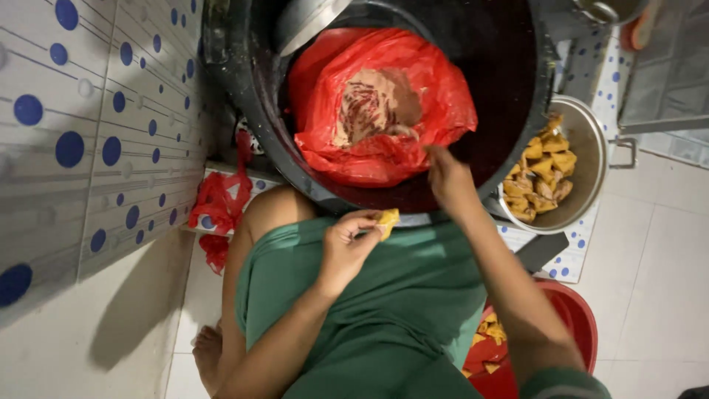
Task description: Stuffing fried tofu pieces with a meat filling using a spoon
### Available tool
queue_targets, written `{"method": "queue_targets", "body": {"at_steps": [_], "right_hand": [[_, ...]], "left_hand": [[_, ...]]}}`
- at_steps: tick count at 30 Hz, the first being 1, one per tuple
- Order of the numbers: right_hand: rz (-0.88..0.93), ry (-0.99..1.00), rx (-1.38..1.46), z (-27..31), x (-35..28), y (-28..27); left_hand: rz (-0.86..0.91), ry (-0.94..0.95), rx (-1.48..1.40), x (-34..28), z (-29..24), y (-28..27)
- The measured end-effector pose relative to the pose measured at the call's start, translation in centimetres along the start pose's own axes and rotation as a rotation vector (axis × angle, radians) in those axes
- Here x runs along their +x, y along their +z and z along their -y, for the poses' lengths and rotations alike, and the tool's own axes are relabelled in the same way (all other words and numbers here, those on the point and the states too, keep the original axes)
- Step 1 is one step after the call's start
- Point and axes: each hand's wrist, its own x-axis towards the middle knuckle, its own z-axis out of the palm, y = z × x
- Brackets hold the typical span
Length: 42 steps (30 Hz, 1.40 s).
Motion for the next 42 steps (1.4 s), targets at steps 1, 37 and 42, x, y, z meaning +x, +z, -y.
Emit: {"method": "queue_targets", "body": {"at_steps": [1,37,42], "right_hand": [[0.01,0.002,-0.003,-0.1,2.4,0.7],[0.425,-0.072,-0.277,-8.9,12.1,6.5],[0.376,0.37,0.683,2.2,2.4,-2.9]], "left_hand": [[-0.007,-0.008,-0.003,-0.1,0.0,0.0],[-0.027,0.145,0.052,0.1,-0.8,-0.7],[-0.12,-0.068,-0.201,0.3,-1.9,-0.3]]}}
